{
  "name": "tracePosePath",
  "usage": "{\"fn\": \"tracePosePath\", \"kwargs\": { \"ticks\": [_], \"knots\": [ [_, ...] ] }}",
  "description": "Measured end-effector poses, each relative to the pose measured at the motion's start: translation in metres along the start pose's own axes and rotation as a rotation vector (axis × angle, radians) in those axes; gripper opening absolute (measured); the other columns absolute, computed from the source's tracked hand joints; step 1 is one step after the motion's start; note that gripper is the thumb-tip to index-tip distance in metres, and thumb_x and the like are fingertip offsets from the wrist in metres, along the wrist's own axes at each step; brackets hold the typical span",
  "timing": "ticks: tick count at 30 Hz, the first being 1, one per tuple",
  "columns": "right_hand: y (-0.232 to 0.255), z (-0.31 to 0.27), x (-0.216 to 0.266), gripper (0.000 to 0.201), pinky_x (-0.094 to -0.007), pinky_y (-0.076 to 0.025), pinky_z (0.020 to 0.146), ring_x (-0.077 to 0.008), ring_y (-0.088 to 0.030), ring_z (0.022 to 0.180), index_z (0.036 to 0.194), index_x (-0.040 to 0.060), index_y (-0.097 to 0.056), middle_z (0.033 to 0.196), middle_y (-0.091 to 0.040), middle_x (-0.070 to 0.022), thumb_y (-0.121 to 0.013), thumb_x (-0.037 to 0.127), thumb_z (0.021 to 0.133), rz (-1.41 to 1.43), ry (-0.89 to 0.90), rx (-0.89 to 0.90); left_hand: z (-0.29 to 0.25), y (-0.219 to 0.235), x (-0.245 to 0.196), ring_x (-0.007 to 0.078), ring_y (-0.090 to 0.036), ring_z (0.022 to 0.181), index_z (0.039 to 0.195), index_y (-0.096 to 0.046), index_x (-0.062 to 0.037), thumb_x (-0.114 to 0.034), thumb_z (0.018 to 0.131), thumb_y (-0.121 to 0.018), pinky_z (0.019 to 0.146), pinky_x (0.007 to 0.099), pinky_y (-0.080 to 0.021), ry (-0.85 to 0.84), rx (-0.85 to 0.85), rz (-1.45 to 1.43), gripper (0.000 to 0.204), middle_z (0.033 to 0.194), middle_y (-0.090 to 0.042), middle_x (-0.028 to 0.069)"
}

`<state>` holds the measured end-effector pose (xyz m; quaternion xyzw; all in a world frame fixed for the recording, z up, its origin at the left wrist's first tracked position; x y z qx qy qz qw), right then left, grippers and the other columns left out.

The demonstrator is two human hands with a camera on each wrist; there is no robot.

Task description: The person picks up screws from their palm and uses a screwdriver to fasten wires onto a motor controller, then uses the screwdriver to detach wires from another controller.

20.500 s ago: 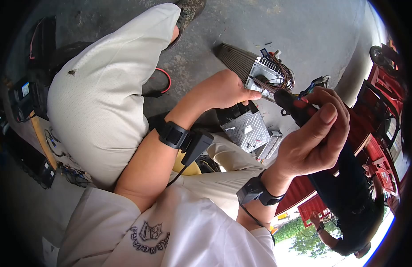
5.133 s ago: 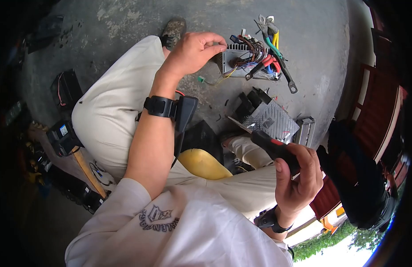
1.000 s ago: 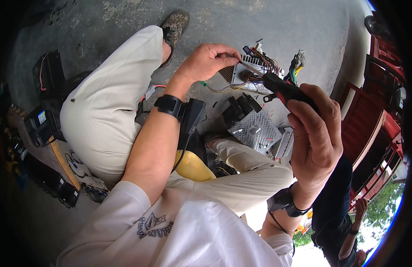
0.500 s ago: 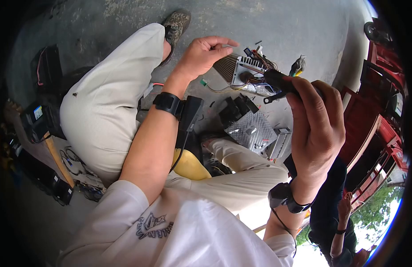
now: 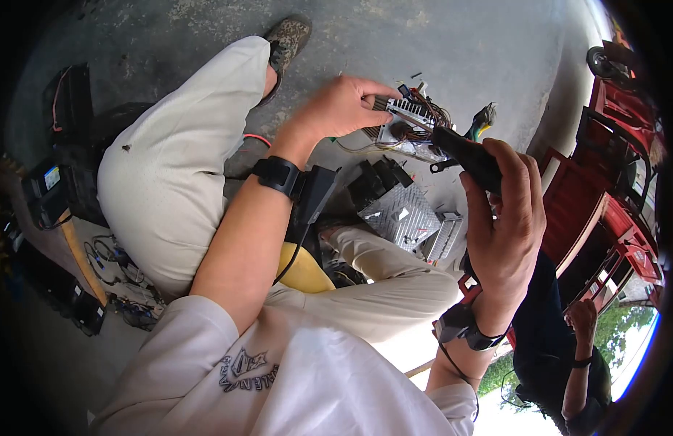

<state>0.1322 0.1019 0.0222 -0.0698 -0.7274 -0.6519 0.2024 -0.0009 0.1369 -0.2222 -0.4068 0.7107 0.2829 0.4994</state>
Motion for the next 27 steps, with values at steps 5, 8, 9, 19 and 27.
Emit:
{"fn": "tracePosePath", "kwargs": {
  "ticks": [5,8,9,19,27],
  "knots": [
    [0.0,0.006,-0.002,0.041,-0.0418,-0.052,0.065,-0.035,-0.066,0.076,0.12,0.003,-0.06,0.091,-0.064,-0.0153,-0.078,0.003,0.084,-0.017,-0.038,-0.068,-0.001,-0.001,-0.006,0.0039,-0.037,0.058,0.119,-0.076,-0.0169,-0.014,0.085,-0.081,0.053,0.025,-0.033,-0.027,-0.075,0.07,0.034,0.061,-0.042,-0.0089],
    [0.001,0.007,-0.004,0.037,-0.0402,-0.052,0.063,-0.0341,-0.068,0.073,0.115,0.0028,-0.06,0.086,-0.065,-0.0151,-0.081,0.008,0.084,-0.01,-0.032,-0.102,0.001,0.0,-0.008,0.0039,-0.038,0.058,0.118,-0.077,-0.0158,-0.015,0.085,-0.081,0.053,0.0251,-0.034,-0.073,-0.087,0.072,0.033,0.061,-0.044,-0.0085],
    [0.001,0.008,-0.002,0.037,-0.0402,-0.052,0.063,-0.0341,-0.068,0.073,0.115,0.0028,-0.06,0.086,-0.065,-0.0151,-0.081,0.008,0.084,-0.011,-0.032,-0.099,0.001,0.0,-0.009,0.0038,-0.038,0.058,0.117,-0.077,-0.0155,-0.015,0.085,-0.081,0.052,0.0252,-0.034,-0.078,-0.081,0.071,0.033,0.061,-0.045,-0.0084],
    [0.003,0.015,0.005,0.033,-0.0407,-0.052,0.061,-0.0321,-0.068,0.07,0.113,0.004,-0.058,0.092,-0.062,-0.0127,-0.077,0.005,0.085,-0.04,0.005,-0.002,-0.001,0.001,-0.016,0.0041,-0.041,0.058,0.119,-0.075,-0.0114,-0.015,0.086,-0.08,0.052,0.0257,-0.036,-0.127,-0.078,0.121,0.033,0.061,-0.052,-0.0059],
    [-0.001,0.009,-0.001,0.038,-0.0417,-0.051,0.059,-0.0345,-0.068,0.073,0.117,0.0056,-0.054,0.085,-0.063,-0.0117,-0.076,0.007,0.086,-0.171,-0.044,0.132,-0.002,0.001,-0.017,0.0047,-0.043,0.057,0.121,-0.074,-0.0107,-0.012,0.087,-0.079,0.052,0.0263,-0.037,-0.177,-0.075,0.106,0.034,0.061,-0.055,-0.0034]
  ]
}}
Point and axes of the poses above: each hand's wrist, its own z-axis towards the middle knuckle, its own y-axis out of the back of the hand, x = y × z, the point moved 7 cm from there along z, towards the middle knuckle
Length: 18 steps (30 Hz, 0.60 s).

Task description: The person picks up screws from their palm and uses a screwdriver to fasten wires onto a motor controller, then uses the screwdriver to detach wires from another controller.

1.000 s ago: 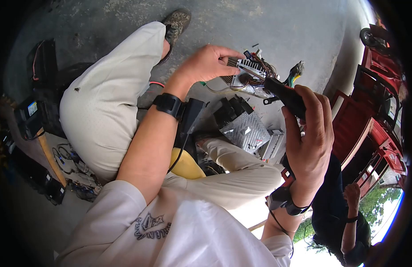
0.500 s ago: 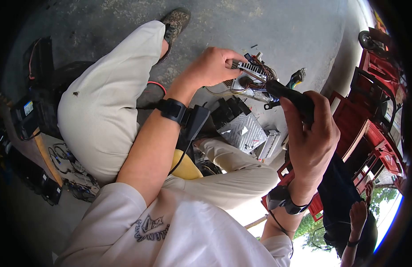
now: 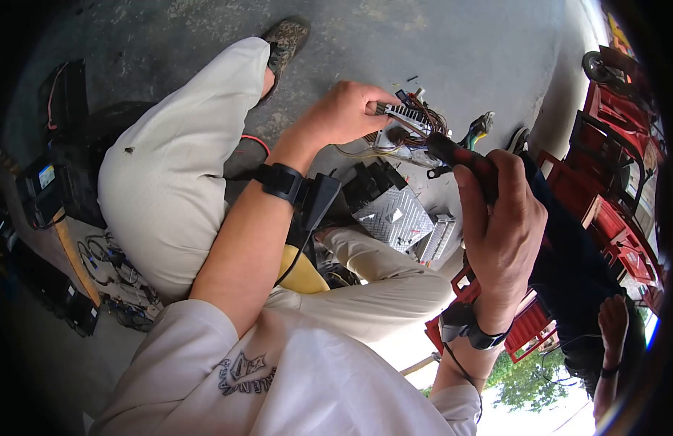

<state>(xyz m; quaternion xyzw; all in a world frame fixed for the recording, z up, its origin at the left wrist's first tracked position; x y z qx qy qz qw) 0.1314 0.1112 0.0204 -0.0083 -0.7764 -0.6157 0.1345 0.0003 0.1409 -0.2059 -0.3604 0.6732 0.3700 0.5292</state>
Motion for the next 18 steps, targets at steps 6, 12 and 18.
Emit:
{"fn": "tracePosePath", "kwargs": {
  "ticks": [6,12,18],
  "knots": [
    [0.006,-0.002,0.006,0.031,-0.0421,-0.05,0.058,-0.0364,-0.066,0.068,0.108,0.0041,-0.055,0.083,-0.066,-0.014,-0.077,0.017,0.089,0.166,0.058,-0.091,-0.002,0.002,-0.002,0.0054,-0.043,0.058,0.123,-0.073,-0.0107,-0.013,0.087,-0.077,0.053,0.0267,-0.038,0.04,0.046,0.046,0.036,0.063,-0.055,-0.0021],
    [0.006,0.0,0.0,0.032,-0.0426,-0.05,0.06,-0.0362,-0.066,0.073,0.111,0.003,-0.054,0.085,-0.063,-0.0149,-0.075,0.019,0.091,-0.008,-0.041,-0.027,0.005,0.021,-0.022,0.0058,-0.043,0.057,0.124,-0.073,-0.011,-0.016,0.089,-0.073,0.054,0.0271,-0.039,0.052,0.013,0.096,0.036,0.06,-0.049,-0.0041],
    [0.008,-0.006,0.005,0.033,-0.0422,-0.052,0.06,-0.034,-0.068,0.075,0.116,0.004,-0.053,0.091,-0.065,-0.0142,-0.072,0.017,0.093,0.137,0.138,-0.098,0.022,0.078,-0.088,0.0056,-0.054,0.067,0.122,-0.074,-0.0112,-0.022,0.094,-0.068,0.064,0.0271,-0.047,0.031,-0.233,0.206,0.03,0.073,-0.062,-0.0016]
  ]
}}
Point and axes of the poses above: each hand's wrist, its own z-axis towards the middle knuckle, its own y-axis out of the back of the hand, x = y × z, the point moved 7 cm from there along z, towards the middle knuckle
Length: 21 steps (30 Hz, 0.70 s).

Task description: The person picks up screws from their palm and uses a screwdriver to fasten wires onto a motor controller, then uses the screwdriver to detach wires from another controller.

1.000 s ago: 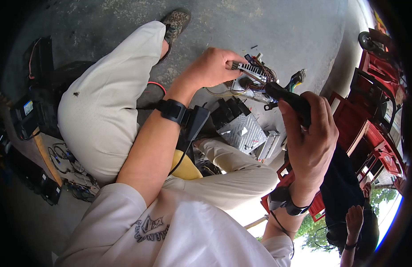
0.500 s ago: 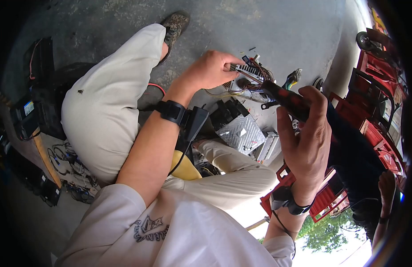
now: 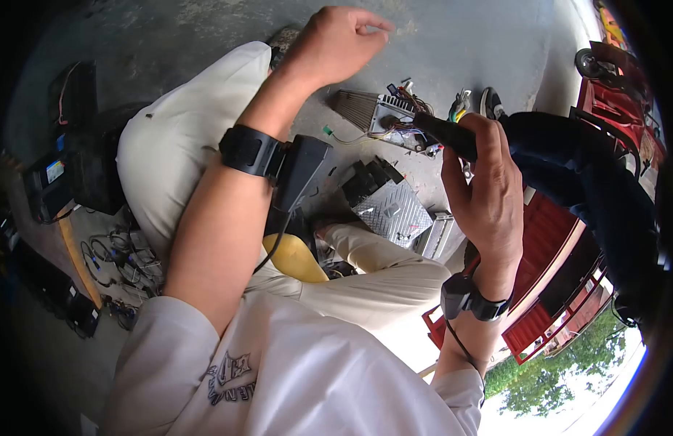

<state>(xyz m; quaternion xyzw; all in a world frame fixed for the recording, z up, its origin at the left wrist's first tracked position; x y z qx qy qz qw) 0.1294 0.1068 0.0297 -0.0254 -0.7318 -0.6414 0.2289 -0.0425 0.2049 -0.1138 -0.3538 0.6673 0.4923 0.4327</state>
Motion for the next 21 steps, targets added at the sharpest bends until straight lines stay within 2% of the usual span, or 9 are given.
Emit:
{"fn": "tracePosePath", "kwargs": {
  "ticks": [1,2,3,5,8,10,13,19,21],
  "knots": [
    [0.002,-0.001,0.002,0.033,-0.0422,-0.052,0.06,-0.034,-0.068,0.075,0.116,0.004,-0.053,0.091,-0.065,-0.0142,-0.072,0.017,0.093,0.002,0.004,-0.002,0.001,0.014,-0.017,0.0059,-0.059,0.071,0.121,-0.074,-0.0115,-0.023,0.095,-0.068,0.067,0.0269,-0.049,-0.042,-0.058,0.055,0.03,0.079,-0.069,0.0007],
    [-0.001,-0.002,-0.003,0.032,-0.0425,-0.052,0.059,-0.034,-0.069,0.073,0.115,0.0043,-0.053,0.088,-0.066,-0.0135,-0.071,0.019,0.094,-0.088,-0.06,0.055,0.0,0.019,-0.027,0.018,-0.072,0.086,0.122,-0.073,-0.0086,-0.025,0.089,-0.074,0.079,0.0326,-0.055,0.005,-0.006,0.04,0.036,0.097,-0.076,0.0116],
    [-0.003,-0.003,-0.007,0.03,-0.0427,-0.052,0.057,-0.0341,-0.069,0.071,0.113,0.0047,-0.053,0.086,-0.067,-0.0128,-0.071,0.022,0.095,-0.177,-0.124,0.109,0.0,0.028,-0.042,0.018,-0.072,0.086,0.122,-0.073,-0.0086,-0.025,0.089,-0.074,0.079,0.0326,-0.055,0.0,-0.012,0.045,0.036,0.097,-0.076,0.0116],
    [-0.004,-0.001,-0.003,0.03,-0.0431,-0.052,0.055,-0.0343,-0.069,0.067,0.112,0.005,-0.052,0.083,-0.069,-0.0118,-0.069,0.025,0.097,-0.26,-0.112,0.099,0.0,0.03,-0.083,0.0366,-0.073,0.096,0.098,-0.076,0.0001,-0.02,0.089,-0.062,0.087,0.0418,-0.056,-0.176,0.11,0.161,0.026,0.094,-0.073,0.0253],
    [0.002,0.0,0.003,0.031,-0.043,-0.052,0.056,-0.0346,-0.069,0.069,0.113,0.0046,-0.052,0.086,-0.069,-0.0129,-0.07,0.022,0.095,-0.112,-0.079,-0.038,-0.004,0.04,-0.121,0.04,-0.072,0.09,0.089,-0.076,0.001,-0.017,0.088,-0.062,0.082,0.0443,-0.057,-0.243,0.268,0.337,0.023,0.089,-0.071,0.0271],
    [0.003,0.0,0.006,0.031,-0.0429,-0.053,0.058,-0.035,-0.069,0.069,0.114,0.0049,-0.051,0.088,-0.07,-0.0134,-0.071,0.018,0.094,0.024,0.021,-0.072,0.002,0.038,-0.113,0.0411,-0.072,0.088,0.088,-0.075,0.0024,-0.015,0.088,-0.061,0.081,0.0451,-0.057,-0.266,0.192,0.291,0.022,0.088,-0.071,0.0275],
    [0.001,0.0,0.012,0.029,-0.0437,-0.053,0.058,-0.0352,-0.069,0.068,0.113,0.0046,-0.051,0.087,-0.069,-0.0137,-0.071,0.014,0.094,-0.027,0.086,-0.05,0.005,0.033,-0.111,0.0426,-0.072,0.085,0.084,-0.074,0.0052,-0.013,0.087,-0.06,0.08,0.0467,-0.058,-0.286,0.172,0.294,0.023,0.086,-0.07,0.029],
    [-0.005,0.004,-0.004,0.03,-0.0419,-0.049,0.052,-0.0351,-0.066,0.065,0.115,0.0037,-0.051,0.084,-0.064,-0.0142,-0.069,0.018,0.095,-0.303,-0.094,0.094,0.01,0.034,-0.131,0.0434,-0.072,0.081,0.077,-0.071,0.0091,-0.012,0.083,-0.06,0.076,0.0486,-0.058,-0.369,0.17,0.374,0.024,0.077,-0.066,0.0343],
    [0.002,0.006,0.01,0.036,-0.0431,-0.05,0.054,-0.0338,-0.067,0.072,0.12,0.0037,-0.052,0.095,-0.063,-0.0156,-0.071,0.014,0.091,-0.191,0.09,0.008,0.015,0.044,-0.131,0.0443,-0.072,0.078,0.075,-0.07,0.0106,-0.012,0.083,-0.06,0.074,0.0483,-0.059,-0.273,0.294,0.332,0.025,0.075,-0.065,0.0348]
  ]
}}
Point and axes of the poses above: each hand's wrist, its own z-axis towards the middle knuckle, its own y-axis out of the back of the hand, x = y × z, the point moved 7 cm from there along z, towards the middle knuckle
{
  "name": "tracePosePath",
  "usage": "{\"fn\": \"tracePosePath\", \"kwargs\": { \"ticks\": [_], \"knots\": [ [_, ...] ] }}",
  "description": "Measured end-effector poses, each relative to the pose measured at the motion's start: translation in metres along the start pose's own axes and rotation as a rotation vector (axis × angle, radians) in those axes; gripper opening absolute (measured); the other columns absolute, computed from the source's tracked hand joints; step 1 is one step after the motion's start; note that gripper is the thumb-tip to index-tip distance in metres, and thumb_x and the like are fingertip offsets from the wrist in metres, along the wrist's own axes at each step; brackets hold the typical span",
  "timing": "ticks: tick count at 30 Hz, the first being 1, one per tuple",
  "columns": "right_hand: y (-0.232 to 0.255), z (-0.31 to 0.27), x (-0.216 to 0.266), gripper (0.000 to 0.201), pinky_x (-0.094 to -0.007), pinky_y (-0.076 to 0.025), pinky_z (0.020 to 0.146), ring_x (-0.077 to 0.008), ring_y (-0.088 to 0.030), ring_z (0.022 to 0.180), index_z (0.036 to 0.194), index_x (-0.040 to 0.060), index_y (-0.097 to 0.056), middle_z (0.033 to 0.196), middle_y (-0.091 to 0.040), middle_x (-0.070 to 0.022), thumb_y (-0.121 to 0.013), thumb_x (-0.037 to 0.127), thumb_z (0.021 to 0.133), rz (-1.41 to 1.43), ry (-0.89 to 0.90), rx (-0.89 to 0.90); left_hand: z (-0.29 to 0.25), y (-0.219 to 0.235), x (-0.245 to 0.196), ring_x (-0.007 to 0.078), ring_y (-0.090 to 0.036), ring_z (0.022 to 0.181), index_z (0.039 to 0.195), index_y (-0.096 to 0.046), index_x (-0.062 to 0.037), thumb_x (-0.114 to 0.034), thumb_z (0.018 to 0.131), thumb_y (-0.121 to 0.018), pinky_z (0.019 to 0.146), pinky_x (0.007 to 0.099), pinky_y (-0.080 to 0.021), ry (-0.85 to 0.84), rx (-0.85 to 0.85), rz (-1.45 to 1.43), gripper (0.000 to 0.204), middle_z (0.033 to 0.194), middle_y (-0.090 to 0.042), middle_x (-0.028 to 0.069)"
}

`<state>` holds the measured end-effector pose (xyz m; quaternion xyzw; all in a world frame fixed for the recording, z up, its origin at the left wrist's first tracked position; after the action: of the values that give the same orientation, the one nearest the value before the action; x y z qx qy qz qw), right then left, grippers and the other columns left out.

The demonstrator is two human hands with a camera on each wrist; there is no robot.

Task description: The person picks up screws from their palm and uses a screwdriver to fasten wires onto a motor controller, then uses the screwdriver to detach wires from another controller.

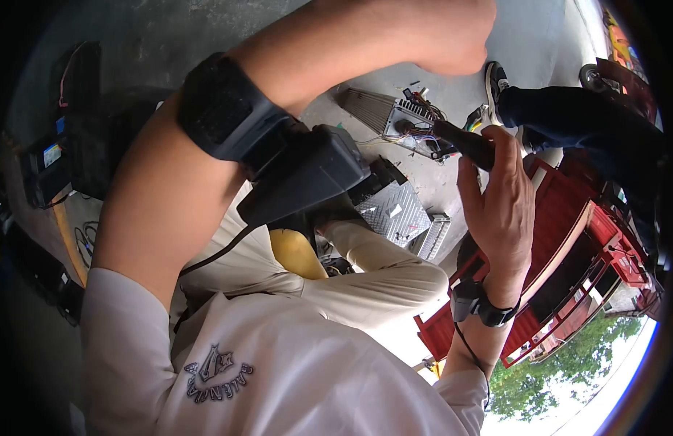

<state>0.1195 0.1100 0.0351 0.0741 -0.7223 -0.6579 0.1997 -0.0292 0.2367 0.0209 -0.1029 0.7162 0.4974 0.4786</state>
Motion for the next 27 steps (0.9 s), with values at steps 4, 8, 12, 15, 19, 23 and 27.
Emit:
{"fn": "tracePosePath", "kwargs": {
  "ticks": [4,8,12,15,19,23,27],
  "knots": [
    [-0.009,-0.007,-0.001,0.042,-0.044,-0.051,0.057,-0.0319,-0.067,0.076,0.124,0.0022,-0.051,0.101,-0.059,-0.0151,-0.072,0.008,0.087,0.016,-0.039,0.16,0.009,0.004,0.01,0.0449,-0.072,0.077,0.075,-0.069,0.0121,-0.01,0.081,-0.061,0.073,0.0481,-0.059,-0.07,-0.201,0.109,0.024,0.075,-0.065,0.036],
    [-0.014,-0.007,-0.015,0.04,-0.0433,-0.051,0.056,-0.0325,-0.069,0.073,0.12,0.0035,-0.052,0.093,-0.065,-0.0162,-0.075,0.008,0.087,-0.037,-0.202,0.326,0.006,0.011,0.01,0.0449,-0.072,0.076,0.079,-0.069,0.0129,-0.007,0.081,-0.061,0.073,0.0475,-0.06,-0.026,-0.186,0.013,0.021,0.078,-0.066,0.0363],
    [-0.011,0.001,-0.011,0.034,-0.0426,-0.05,0.055,-0.0328,-0.069,0.071,0.112,0.0043,-0.053,0.088,-0.067,-0.0159,-0.076,0.012,0.088,-0.129,-0.215,0.256,0.014,0.01,0.0,0.0432,-0.073,0.076,0.083,-0.069,0.0129,-0.005,0.081,-0.062,0.072,0.0454,-0.061,-0.054,-0.195,-0.017,0.019,0.08,-0.068,0.0349],
    [0.004,0.011,0.004,0.029,-0.041,-0.049,0.052,-0.0318,-0.068,0.067,0.102,0.0042,-0.053,0.086,-0.066,-0.0141,-0.076,0.017,0.09,0.053,-0.039,0.019,0.011,0.019,0.0,0.0413,-0.074,0.076,0.082,-0.068,0.0125,-0.005,0.082,-0.062,0.071,0.0442,-0.061,-0.052,-0.177,-0.03,0.019,0.08,-0.069,0.0339],
    [-0.002,0.004,0.001,0.035,-0.0399,-0.049,0.052,-0.0308,-0.067,0.066,0.107,0.005,-0.053,0.084,-0.064,-0.0122,-0.077,0.023,0.09,-0.073,-0.013,0.168,0.007,0.022,-0.002,0.0383,-0.074,0.074,0.079,-0.068,0.0118,-0.006,0.085,-0.062,0.069,0.043,-0.062,-0.02,-0.24,0.015,0.02,0.078,-0.069,0.0322],
    [-0.013,-0.005,-0.018,0.044,-0.0406,-0.051,0.053,-0.0295,-0.066,0.067,0.117,0.005,-0.052,0.086,-0.062,-0.0106,-0.079,0.026,0.088,-0.241,-0.21,0.366,0.015,0.022,0.0,0.037,-0.075,0.073,0.079,-0.069,0.0109,-0.007,0.086,-0.062,0.069,0.0424,-0.062,0.067,-0.122,-0.039,0.021,0.077,-0.07,0.031],
    [0.003,0.008,-0.001,0.04,-0.0401,-0.051,0.053,-0.0283,-0.067,0.067,0.113,0.0055,-0.054,0.088,-0.063,-0.0093,-0.079,0.025,0.088,-0.112,-0.064,0.112,0.019,0.031,-0.008,0.0366,-0.075,0.073,0.078,-0.07,0.0101,-0.009,0.087,-0.062,0.069,0.0423,-0.062,0.163,-0.226,-0.02,0.022,0.078,-0.07,0.0307]
  ]
}}
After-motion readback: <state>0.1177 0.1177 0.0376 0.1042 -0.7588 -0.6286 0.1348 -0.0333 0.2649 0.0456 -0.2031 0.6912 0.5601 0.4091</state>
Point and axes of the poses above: each hand's wrist, its own z-axis towards the middle knuckle, its own y-axis out of the back of the hand, x = y × z, the point moved 7 cm from there along z, towards the middle knuckle
